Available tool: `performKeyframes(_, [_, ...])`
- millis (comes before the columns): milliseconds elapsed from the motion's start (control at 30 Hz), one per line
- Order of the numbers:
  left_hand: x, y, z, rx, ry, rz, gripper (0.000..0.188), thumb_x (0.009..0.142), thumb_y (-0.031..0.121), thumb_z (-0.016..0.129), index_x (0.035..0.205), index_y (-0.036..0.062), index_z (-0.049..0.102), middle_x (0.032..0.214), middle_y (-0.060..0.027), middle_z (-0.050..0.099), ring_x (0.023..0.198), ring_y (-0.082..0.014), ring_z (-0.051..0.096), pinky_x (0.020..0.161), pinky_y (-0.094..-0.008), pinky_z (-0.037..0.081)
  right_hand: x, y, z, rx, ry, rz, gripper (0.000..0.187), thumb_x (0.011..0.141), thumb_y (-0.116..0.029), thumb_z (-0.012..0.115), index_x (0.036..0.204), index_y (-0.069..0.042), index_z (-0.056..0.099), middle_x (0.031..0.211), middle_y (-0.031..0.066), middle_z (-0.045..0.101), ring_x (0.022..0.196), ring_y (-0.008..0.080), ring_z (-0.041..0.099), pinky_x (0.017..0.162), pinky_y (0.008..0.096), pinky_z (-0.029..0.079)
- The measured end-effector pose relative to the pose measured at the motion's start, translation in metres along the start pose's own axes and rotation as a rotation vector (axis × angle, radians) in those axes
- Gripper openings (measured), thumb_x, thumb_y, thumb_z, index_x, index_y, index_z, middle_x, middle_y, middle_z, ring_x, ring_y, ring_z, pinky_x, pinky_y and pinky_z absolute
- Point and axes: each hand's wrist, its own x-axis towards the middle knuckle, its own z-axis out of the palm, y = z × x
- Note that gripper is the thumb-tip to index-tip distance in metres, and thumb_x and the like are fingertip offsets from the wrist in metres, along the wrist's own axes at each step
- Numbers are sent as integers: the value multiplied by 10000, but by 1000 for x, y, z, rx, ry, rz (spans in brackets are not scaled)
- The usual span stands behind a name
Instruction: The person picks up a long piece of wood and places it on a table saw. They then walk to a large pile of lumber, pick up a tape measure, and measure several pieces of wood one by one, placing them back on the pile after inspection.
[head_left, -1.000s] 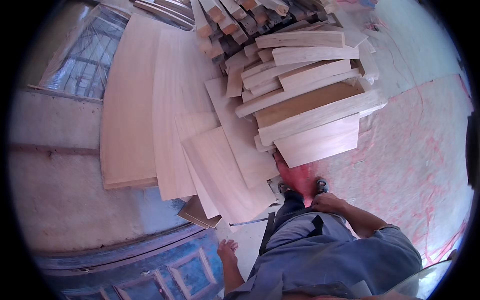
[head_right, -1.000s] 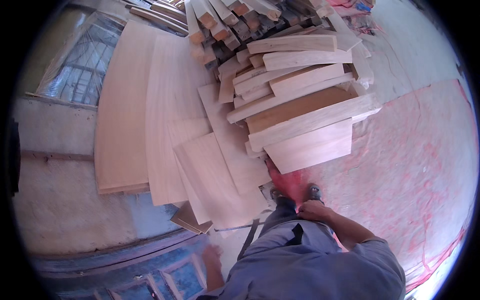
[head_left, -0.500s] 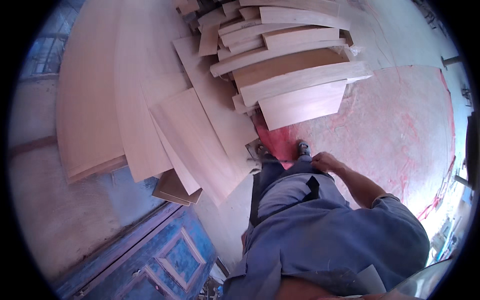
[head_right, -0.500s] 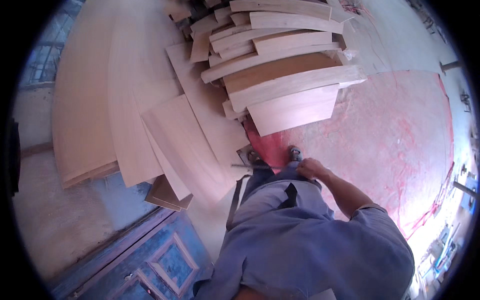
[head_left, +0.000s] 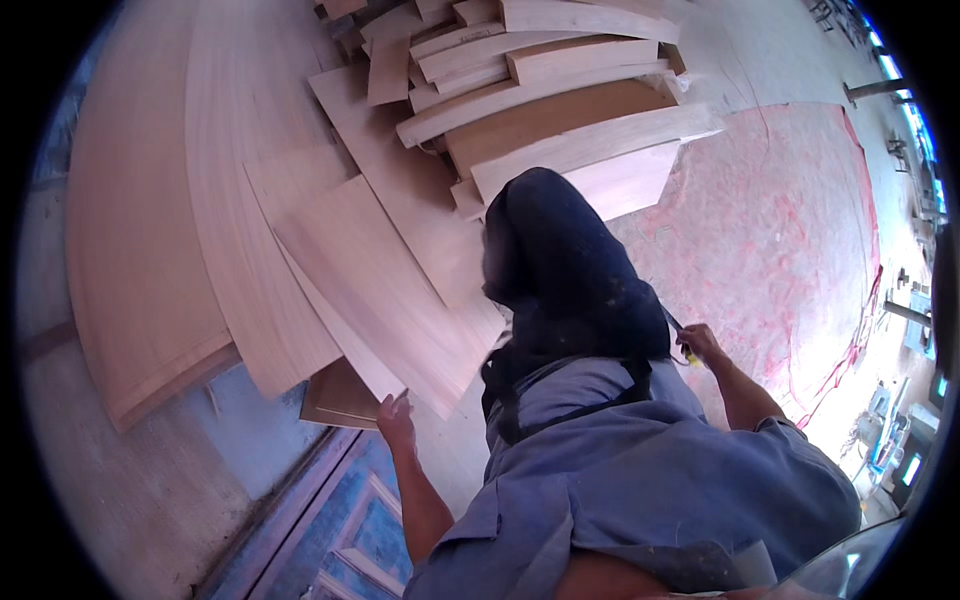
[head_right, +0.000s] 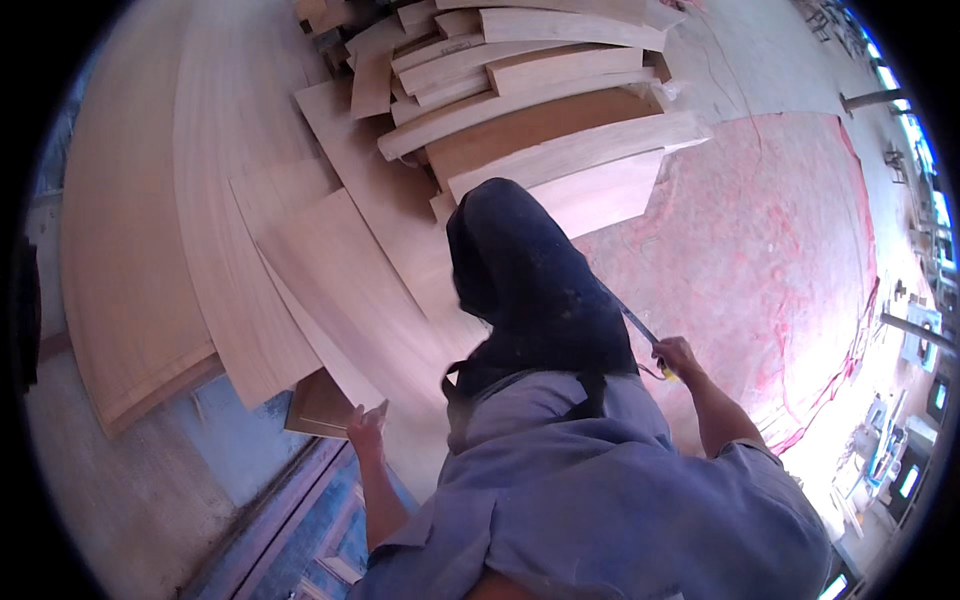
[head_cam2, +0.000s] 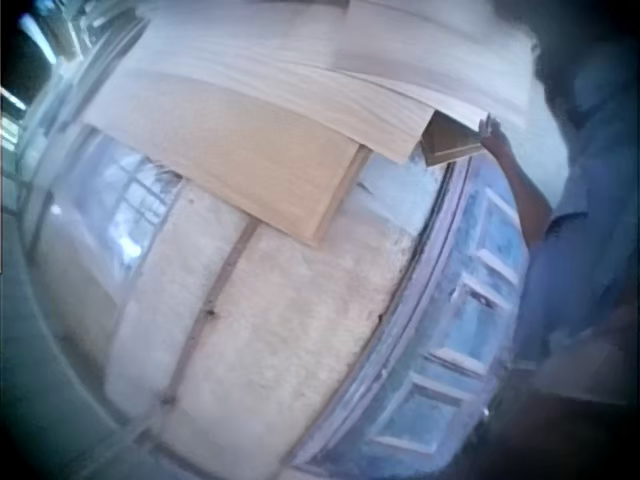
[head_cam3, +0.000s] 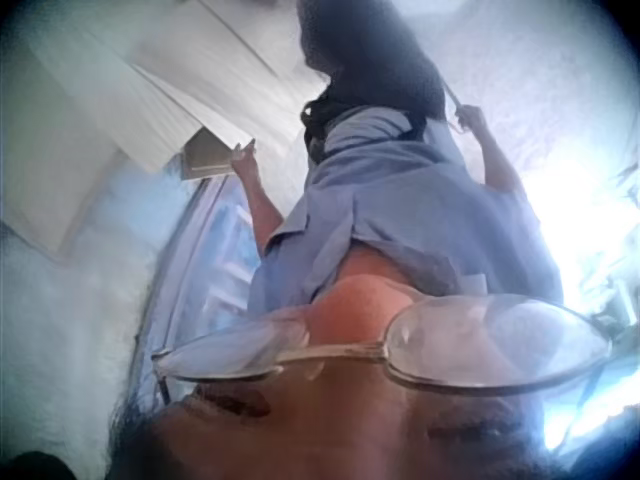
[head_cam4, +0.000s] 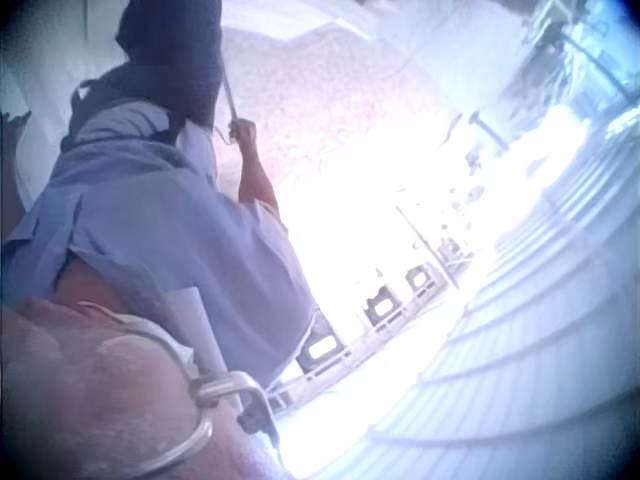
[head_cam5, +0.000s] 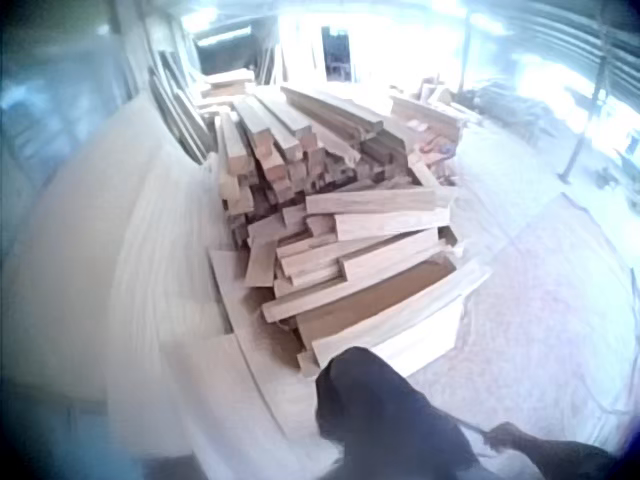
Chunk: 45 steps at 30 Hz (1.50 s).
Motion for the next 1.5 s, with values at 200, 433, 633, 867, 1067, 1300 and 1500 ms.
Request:
performKeyframes(200, [31,2,34,240,-248,309,505,857,64,637,1312,-123,520,930,-141,724,820,-188,682,774,-291,536,4,-36,32,115,6,40,238,818,-191,613,708,8,683,611,117,633,508,186,615,487,323,479])
performKeyframes(433, [11,14,51,146,-225,-98,500,860,53,637,1309,-128,514,954,-174,719,856,-216,689,803,-313,535,47,-100,57,249,47,-45,263,851,-233,623,703,-18,651,626,72,589,526,175,571,491,339,448])
performKeyframes(633, [47,59,32,-70,-44,-201,558,849,47,659,1343,-133,471,1008,-188,702,826,-210,680,754,-299,529,95,-190,45,258,33,-95,248,802,-220,614,732,10,673,620,111,610,512,192,584,477,333,441])
performKeyframes(867, [192,263,137,-94,-26,-14,499,856,85,654,1280,-145,525,895,-144,718,722,-192,682,651,-273,517,235,-295,5,513,111,-117,230,816,-209,574,743,-1,639,574,123,579,436,211,557,407,343,451])
performKeyframes(1067, [349,683,178,361,8,618,251,924,215,623,976,-25,677,839,-110,685,809,-145,624,747,-325,498,287,-507,-81,409,78,-288,291,840,-241,576,738,14,672,606,130,616,505,227,598,488,352,471])
performKeyframes(1300, [301,830,177,765,-138,783,353,929,238,653,1178,-12,645,1155,-171,685,1078,-277,654,976,-354,480,334,-717,-196,350,203,-563,317,863,-289,580,802,4,684,623,68,584,573,156,572,541,325,453])
performKeyframes(1500, [236,683,27,1463,-539,417,554,860,326,678,1283,-22,600,1145,-242,679,1095,-346,649,954,-386,497,335,-771,-213,729,95,-561,283,861,-251,609,805,18,676,652,48,589,600,132,547,574,286,434])
